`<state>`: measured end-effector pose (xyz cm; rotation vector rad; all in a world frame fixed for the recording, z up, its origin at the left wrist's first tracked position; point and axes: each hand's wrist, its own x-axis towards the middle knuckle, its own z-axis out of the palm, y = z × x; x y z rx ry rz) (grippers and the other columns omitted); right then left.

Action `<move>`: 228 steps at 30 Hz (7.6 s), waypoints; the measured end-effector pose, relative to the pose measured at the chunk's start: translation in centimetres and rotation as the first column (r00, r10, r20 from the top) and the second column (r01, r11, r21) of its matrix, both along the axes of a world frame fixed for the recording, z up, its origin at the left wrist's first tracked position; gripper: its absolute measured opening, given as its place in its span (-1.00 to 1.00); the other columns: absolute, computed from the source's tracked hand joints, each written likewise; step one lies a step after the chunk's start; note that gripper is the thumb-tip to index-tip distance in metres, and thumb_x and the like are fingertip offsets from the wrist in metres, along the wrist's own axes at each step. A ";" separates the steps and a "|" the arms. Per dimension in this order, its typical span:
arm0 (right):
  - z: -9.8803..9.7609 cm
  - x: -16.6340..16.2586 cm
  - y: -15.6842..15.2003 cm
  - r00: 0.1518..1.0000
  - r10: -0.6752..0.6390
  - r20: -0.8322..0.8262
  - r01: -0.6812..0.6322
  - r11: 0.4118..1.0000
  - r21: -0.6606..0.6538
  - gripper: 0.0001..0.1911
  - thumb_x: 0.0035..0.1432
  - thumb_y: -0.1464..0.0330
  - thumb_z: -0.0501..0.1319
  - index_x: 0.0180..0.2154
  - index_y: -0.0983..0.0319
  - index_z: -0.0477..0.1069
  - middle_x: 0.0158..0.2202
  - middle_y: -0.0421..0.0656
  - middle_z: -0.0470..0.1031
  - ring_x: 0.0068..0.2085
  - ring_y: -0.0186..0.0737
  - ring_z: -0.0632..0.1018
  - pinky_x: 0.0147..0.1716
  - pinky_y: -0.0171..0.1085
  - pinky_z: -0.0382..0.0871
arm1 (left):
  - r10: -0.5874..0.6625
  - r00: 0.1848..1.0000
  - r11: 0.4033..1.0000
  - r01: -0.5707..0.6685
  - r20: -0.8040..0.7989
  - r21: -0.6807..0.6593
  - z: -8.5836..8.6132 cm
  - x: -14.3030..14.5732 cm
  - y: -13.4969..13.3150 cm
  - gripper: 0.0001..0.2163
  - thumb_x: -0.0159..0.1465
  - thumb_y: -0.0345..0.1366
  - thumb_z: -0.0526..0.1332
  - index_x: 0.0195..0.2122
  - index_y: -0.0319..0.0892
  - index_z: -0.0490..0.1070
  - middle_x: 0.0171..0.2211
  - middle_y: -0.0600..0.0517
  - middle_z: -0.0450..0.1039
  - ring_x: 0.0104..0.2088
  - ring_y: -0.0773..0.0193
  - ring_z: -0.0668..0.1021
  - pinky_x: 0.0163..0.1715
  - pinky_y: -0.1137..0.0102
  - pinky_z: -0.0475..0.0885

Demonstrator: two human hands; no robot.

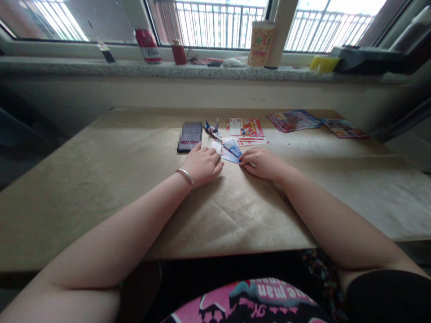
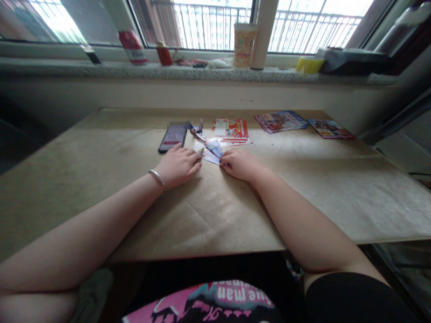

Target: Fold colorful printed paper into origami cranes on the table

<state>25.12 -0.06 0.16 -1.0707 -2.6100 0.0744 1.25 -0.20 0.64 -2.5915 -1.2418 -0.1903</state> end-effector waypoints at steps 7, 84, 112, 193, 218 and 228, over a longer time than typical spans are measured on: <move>0.1 0.0 -0.1 1.000 -0.021 0.021 0.021 1.000 0.005 -0.77 0.13 0.44 0.16 -0.27 0.19 0.60 -0.14 -0.12 0.60 -0.14 -0.16 0.56 -0.11 -0.23 0.40 | 0.092 0.995 0.996 -0.093 -0.036 -0.015 0.4 -0.1 -0.2 -0.62 0.35 -0.13 -0.02 -0.12 -0.23 0.51 -0.12 -0.13 0.53 -0.07 0.07 0.54 0.18 0.07 0.13; -0.9 -3.3 -1.1 0.959 -0.152 -0.241 0.143 0.988 -0.053 -0.93 0.01 0.40 0.17 -0.39 0.20 0.42 -0.35 -0.15 0.48 -0.32 -0.24 0.45 -0.32 -0.30 0.28 | -0.197 0.961 0.976 0.173 0.194 0.134 -0.5 0.8 -0.6 -0.72 0.35 -0.12 0.09 -0.38 -0.14 0.48 -0.37 0.01 0.54 -0.29 0.20 0.51 -0.24 0.26 0.24; -0.5 3.3 1.7 0.989 -0.110 -0.095 0.104 0.993 -0.062 -0.90 -0.06 0.44 0.16 -0.43 0.21 0.44 -0.41 -0.16 0.48 -0.36 -0.25 0.45 -0.31 -0.29 0.32 | -0.145 0.949 0.983 0.106 0.281 0.148 -0.7 0.4 -0.4 -0.71 0.35 -0.13 0.09 -0.40 -0.14 0.47 -0.36 0.01 0.55 -0.28 0.20 0.51 -0.18 0.26 0.23; -0.6 1.2 0.6 0.999 -0.021 -0.036 0.024 0.997 0.077 -0.83 0.22 0.32 0.18 -0.30 0.15 0.56 -0.27 -0.13 0.51 -0.25 -0.23 0.48 -0.25 -0.28 0.27 | -0.160 0.936 0.963 0.218 0.314 -0.160 -1.6 -0.8 0.7 -0.65 0.33 -0.17 0.11 0.07 -0.19 0.41 0.15 -0.16 0.35 0.12 0.07 0.43 0.14 0.17 0.34; -0.2 -0.2 -0.3 0.956 -0.292 -0.017 0.291 0.956 -0.030 -0.54 0.05 0.03 0.27 -0.14 0.23 0.40 -0.15 -0.01 0.53 -0.12 -0.01 0.51 -0.14 -0.12 0.35 | -0.160 0.968 0.986 0.167 0.194 -0.017 -0.9 -0.3 -0.2 -0.63 0.31 -0.11 0.11 0.07 -0.17 0.39 -0.13 -0.12 0.52 -0.12 0.09 0.53 -0.09 0.22 0.37; -0.2 -0.9 -0.8 0.972 -0.230 -0.044 0.228 0.973 -0.046 -0.52 0.00 0.12 0.32 -0.08 0.23 0.38 -0.12 -0.01 0.53 -0.09 0.01 0.52 -0.08 -0.10 0.35 | -0.154 0.972 0.988 0.153 0.176 0.017 -1.0 -0.4 -0.2 -0.60 0.31 -0.09 0.12 0.08 -0.18 0.39 -0.15 -0.11 0.52 -0.13 0.06 0.54 -0.10 0.21 0.38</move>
